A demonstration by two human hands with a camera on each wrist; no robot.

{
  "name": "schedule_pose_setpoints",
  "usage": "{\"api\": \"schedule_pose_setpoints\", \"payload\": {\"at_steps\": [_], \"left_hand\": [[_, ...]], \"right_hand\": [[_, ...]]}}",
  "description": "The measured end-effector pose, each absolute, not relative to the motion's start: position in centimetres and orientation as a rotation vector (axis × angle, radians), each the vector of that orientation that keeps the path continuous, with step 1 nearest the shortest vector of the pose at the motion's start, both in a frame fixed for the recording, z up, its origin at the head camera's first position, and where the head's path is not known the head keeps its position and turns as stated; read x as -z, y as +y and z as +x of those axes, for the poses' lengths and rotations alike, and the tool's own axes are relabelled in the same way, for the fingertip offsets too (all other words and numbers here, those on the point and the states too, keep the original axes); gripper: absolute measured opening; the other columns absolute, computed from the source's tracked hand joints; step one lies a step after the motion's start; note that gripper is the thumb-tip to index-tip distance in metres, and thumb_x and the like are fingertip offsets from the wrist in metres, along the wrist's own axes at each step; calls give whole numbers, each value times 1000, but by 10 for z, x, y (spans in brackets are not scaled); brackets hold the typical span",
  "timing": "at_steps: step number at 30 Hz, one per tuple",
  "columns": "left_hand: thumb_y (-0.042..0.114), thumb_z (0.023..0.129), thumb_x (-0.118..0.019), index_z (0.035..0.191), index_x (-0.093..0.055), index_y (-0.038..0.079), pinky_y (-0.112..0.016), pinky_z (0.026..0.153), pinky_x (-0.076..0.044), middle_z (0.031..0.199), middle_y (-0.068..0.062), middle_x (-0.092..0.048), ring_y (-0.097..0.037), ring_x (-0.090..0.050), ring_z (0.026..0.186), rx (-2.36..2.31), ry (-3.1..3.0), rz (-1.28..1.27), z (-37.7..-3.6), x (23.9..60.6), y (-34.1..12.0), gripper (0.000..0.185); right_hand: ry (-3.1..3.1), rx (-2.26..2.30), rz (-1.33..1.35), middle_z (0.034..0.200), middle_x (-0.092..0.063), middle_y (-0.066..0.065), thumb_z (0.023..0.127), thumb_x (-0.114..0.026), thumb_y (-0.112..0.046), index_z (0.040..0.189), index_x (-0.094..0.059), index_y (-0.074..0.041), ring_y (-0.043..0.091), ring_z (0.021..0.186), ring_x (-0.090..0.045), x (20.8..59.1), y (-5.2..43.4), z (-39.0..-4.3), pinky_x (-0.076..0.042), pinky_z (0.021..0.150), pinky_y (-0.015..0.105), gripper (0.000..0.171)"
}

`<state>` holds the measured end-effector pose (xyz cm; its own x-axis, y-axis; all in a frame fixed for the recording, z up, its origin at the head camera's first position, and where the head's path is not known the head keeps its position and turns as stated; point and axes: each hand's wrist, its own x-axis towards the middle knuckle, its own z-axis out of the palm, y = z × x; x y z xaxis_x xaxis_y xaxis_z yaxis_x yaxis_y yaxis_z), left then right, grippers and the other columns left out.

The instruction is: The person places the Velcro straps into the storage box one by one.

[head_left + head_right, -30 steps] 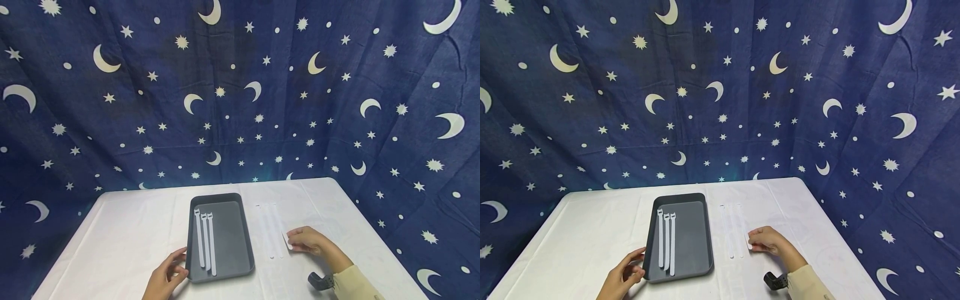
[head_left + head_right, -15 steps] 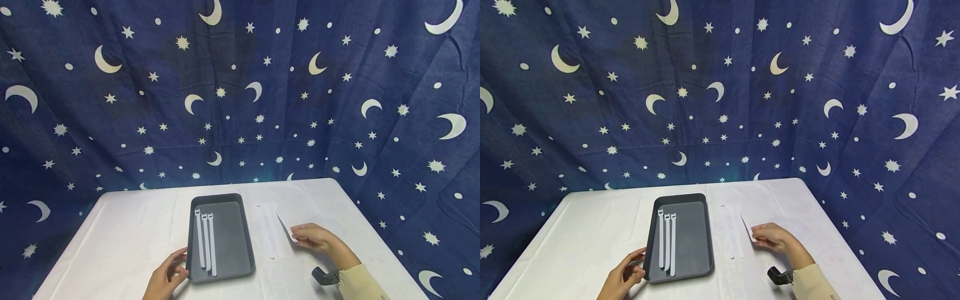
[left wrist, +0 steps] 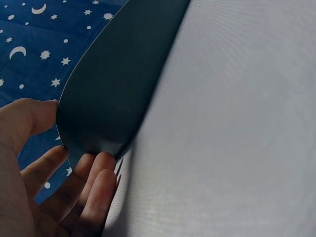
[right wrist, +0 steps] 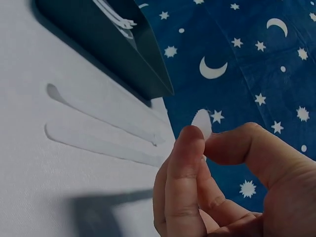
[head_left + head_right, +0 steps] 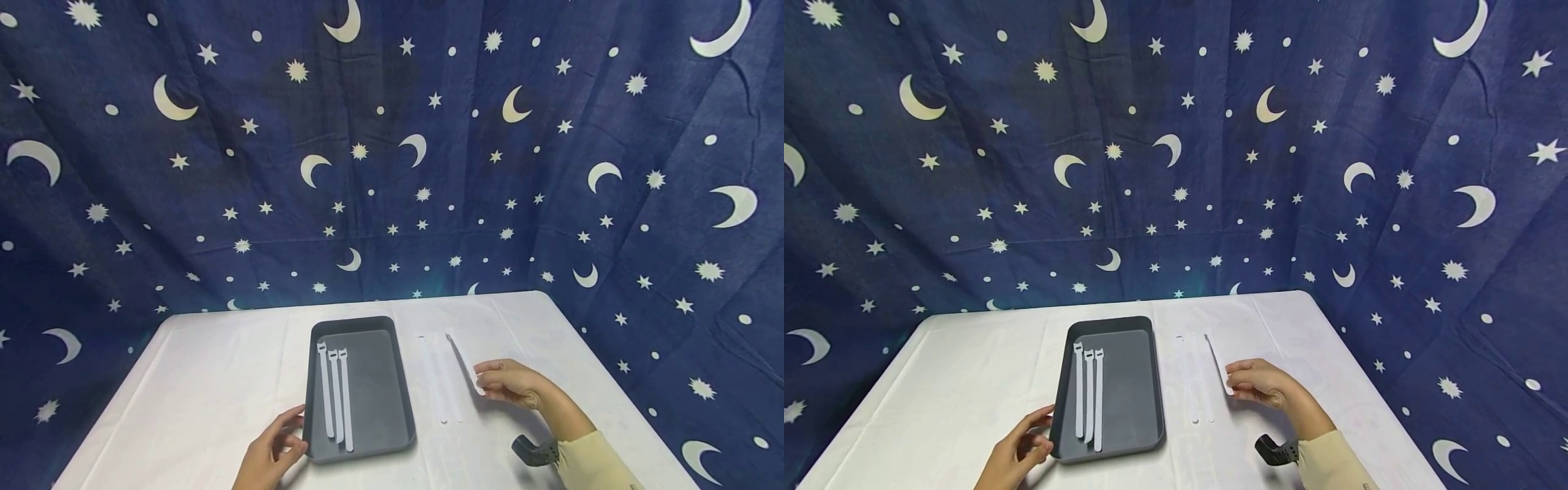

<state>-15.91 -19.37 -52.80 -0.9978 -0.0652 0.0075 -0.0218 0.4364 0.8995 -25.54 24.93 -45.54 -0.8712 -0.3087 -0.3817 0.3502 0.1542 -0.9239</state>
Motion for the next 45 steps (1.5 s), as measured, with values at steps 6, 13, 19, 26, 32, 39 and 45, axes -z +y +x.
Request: {"api": "schedule_pose_setpoints", "payload": {"at_steps": [6,13,19,26,32,39,45], "left_hand": [[24,83,-79,135,-57,13,-21,62,-48,113,-4,-68,-2,-62,73,1665,-2618,85,-160,528,-194,57],[25,84,-78,135,-57,12,-21,61,-48,113,-4,-68,-1,-62,73,1658,-2620,75,-160,528,-194,57],[25,83,-79,135,-57,13,-21,60,-47,113,-4,-68,-1,-62,73,1652,-2619,69,-159,528,-194,57],[25,83,-78,135,-57,13,-20,61,-47,113,-5,-68,-1,-62,74,1659,-2626,64,-160,528,-194,57],[25,84,-78,136,-56,12,-21,62,-48,114,-6,-68,-1,-62,75,1661,-2645,69,-160,527,-195,58],[25,85,-77,136,-56,13,-20,62,-48,115,-7,-68,-1,-62,75,1665,-2644,53,-160,527,-195,57],[28,85,-76,137,-55,13,-21,62,-48,116,-6,-68,-1,-62,75,1658,-2650,71,-160,528,-195,57]], "right_hand": [[1941,1764,26,81,-58,2,79,-65,3,122,-47,14,9,70,-64,451,242,-251,-58,69,23,48],[1919,1766,-21,83,-61,3,78,-65,1,119,-50,10,11,74,-66,446,235,-249,-58,72,26,45],[1918,1773,-71,86,-59,3,78,-64,1,118,-48,10,11,74,-66,440,229,-245,-58,71,27,44],[1920,1777,-96,92,-57,5,79,-65,1,122,-46,12,12,76,-65,438,217,-236,-58,72,26,48],[1874,1797,-138,91,-62,5,81,-64,1,122,-43,13,12,77,-66,441,213,-231,-58,73,27,47],[1816,1794,-171,86,-62,0,81,-63,3,121,-45,9,11,77,-65,442,212,-226,-58,74,27,44],[1752,1792,-225,86,-64,-1,83,-65,1,121,-45,8,11,79,-65,444,206,-220,-58,76,27,43]]}}
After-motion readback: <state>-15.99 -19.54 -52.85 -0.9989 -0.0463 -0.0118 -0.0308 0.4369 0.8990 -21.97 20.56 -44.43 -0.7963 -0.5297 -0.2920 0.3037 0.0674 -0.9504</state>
